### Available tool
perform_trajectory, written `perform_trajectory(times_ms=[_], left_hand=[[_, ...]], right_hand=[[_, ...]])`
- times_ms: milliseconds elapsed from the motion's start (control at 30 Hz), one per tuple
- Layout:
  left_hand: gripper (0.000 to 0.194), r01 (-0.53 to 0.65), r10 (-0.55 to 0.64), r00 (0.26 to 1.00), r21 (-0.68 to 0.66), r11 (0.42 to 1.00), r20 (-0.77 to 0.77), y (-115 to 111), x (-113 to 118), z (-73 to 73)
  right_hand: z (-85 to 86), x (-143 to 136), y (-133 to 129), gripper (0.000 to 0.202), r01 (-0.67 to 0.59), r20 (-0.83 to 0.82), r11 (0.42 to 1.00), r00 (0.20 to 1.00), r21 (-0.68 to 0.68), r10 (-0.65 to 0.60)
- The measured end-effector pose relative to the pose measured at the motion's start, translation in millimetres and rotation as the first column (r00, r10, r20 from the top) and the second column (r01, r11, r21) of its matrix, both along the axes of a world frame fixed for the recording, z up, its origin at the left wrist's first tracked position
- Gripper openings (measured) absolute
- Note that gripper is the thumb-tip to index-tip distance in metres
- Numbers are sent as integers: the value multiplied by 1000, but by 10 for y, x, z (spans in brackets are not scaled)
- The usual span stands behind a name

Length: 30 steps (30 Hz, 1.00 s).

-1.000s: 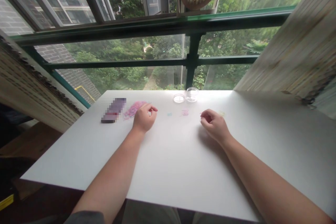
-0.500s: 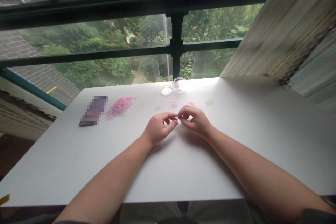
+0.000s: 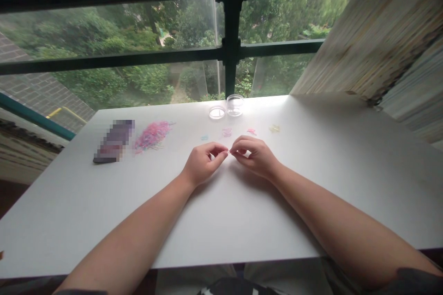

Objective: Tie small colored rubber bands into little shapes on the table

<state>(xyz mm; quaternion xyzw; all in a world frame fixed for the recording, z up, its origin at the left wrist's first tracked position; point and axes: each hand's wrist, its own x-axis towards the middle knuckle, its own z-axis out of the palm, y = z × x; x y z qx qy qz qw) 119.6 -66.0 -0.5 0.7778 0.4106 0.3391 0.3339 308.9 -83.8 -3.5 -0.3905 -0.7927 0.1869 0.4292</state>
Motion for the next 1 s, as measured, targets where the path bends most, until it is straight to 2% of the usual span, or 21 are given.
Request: perform_trajectory(times_ms=[267, 400, 700, 1000], left_hand=[[20, 66, -66, 998, 10, 998, 8, -15, -3, -1], [17, 63, -63, 998, 22, 998, 6, -15, -2, 7], [15, 43, -44, 999, 41, 998, 23, -31, 8, 18], [15, 51, -50, 999, 26, 998, -5, -42, 6, 36]], right_hand=[[4, 14, -2, 12, -18, 60, 1000, 998, 9, 18], [3, 10, -3, 12, -27, 83, 1000, 996, 8, 27], [26, 10, -39, 11, -4, 93, 994, 996, -109, 14], [24, 16, -32, 7, -6, 90, 989, 996, -150, 20]])
